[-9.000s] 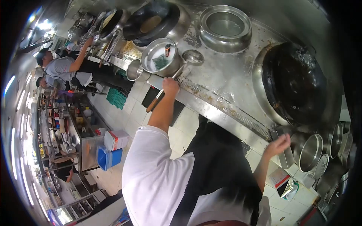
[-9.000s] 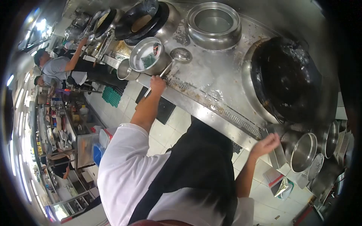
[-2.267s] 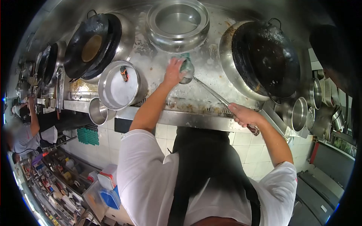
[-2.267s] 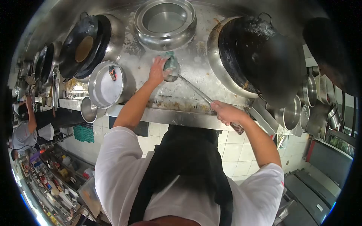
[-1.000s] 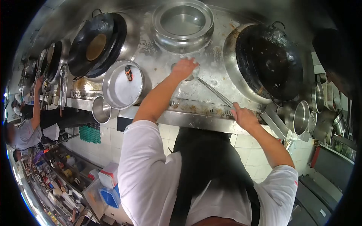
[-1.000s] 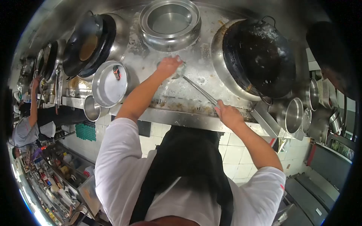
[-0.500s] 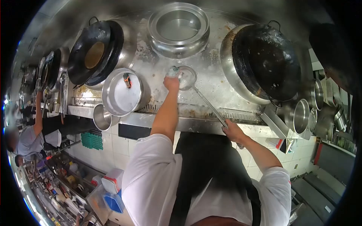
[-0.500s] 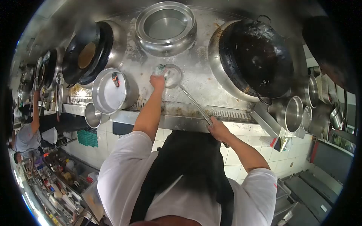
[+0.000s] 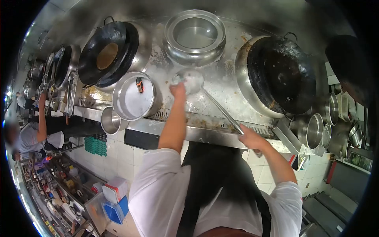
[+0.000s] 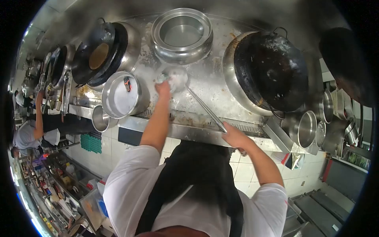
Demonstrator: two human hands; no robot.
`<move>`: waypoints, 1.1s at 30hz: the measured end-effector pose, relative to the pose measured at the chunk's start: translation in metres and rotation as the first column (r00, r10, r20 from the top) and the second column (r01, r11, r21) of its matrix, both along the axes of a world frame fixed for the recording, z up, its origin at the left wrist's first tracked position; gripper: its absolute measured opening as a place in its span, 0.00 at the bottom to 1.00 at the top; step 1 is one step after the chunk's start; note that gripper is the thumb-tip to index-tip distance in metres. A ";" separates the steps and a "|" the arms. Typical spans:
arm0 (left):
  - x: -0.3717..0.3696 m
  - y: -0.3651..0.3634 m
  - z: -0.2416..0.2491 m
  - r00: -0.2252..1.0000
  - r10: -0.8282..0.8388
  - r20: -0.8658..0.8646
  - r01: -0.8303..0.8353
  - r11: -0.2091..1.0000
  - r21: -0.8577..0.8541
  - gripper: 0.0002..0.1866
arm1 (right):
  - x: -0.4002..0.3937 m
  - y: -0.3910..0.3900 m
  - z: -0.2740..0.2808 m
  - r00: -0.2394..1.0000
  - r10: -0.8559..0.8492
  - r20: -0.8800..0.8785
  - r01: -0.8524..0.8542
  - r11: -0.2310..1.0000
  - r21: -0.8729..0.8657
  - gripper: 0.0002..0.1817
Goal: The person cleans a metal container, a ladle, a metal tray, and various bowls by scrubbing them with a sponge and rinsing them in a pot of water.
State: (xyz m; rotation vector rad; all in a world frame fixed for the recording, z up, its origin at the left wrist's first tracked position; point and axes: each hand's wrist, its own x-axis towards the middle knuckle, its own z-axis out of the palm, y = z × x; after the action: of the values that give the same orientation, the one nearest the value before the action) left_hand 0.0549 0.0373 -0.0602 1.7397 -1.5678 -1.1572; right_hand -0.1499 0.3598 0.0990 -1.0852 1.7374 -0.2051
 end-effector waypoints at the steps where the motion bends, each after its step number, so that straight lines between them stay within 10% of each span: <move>1: 0.008 -0.002 0.044 0.995 -0.101 0.008 0.101 0.994 -0.031 0.26 | -0.009 0.001 0.019 0.997 0.059 -0.053 -0.057 0.998 0.035 0.27; 8: -0.017 -0.017 0.070 0.803 -0.414 0.429 0.595 0.594 -0.541 0.16 | -0.045 -0.004 0.075 0.882 0.210 -0.422 -0.218 0.975 0.030 0.21; 11: -0.055 0.004 0.087 -0.041 -0.478 0.878 0.999 -0.021 0.035 0.14 | -0.037 -0.024 0.093 0.738 0.359 -0.572 -0.389 0.918 0.074 0.20; 14: -0.045 0.007 0.070 0.057 -0.523 0.851 0.974 -0.157 -0.162 0.18 | -0.039 -0.012 0.080 0.674 0.363 -0.643 -0.373 0.919 0.128 0.19; 19: -0.036 -0.006 0.113 0.605 -0.415 0.680 0.796 0.319 -0.514 0.23 | -0.021 0.012 0.072 0.849 0.078 -0.522 -0.163 0.979 -0.118 0.19; 23: -0.021 -0.029 0.064 0.922 -0.387 0.013 0.337 0.786 -0.518 0.21 | -0.023 0.026 0.055 0.966 0.000 -0.258 -0.031 0.993 -0.117 0.18; 27: -0.020 -0.023 -0.031 0.865 -0.088 -0.494 -0.057 0.961 -0.271 0.22 | -0.002 0.028 0.049 0.988 -0.154 0.018 0.154 0.988 0.033 0.15; 29: -0.029 0.008 -0.004 0.740 0.005 -0.673 -0.146 0.977 -0.154 0.23 | -0.002 0.040 0.019 0.965 -0.193 0.176 0.192 0.981 0.021 0.09; 33: -0.041 0.036 -0.040 0.500 0.614 -0.611 -0.100 0.742 0.663 0.24 | 0.009 0.026 0.024 0.808 -0.411 0.422 0.338 0.910 0.239 0.17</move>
State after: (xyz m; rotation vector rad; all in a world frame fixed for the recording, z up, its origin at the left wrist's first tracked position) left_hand 0.0140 0.0728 -0.1003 1.3621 -0.2388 -1.9032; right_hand -0.1412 0.3856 0.1227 -0.5069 1.4789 -0.5287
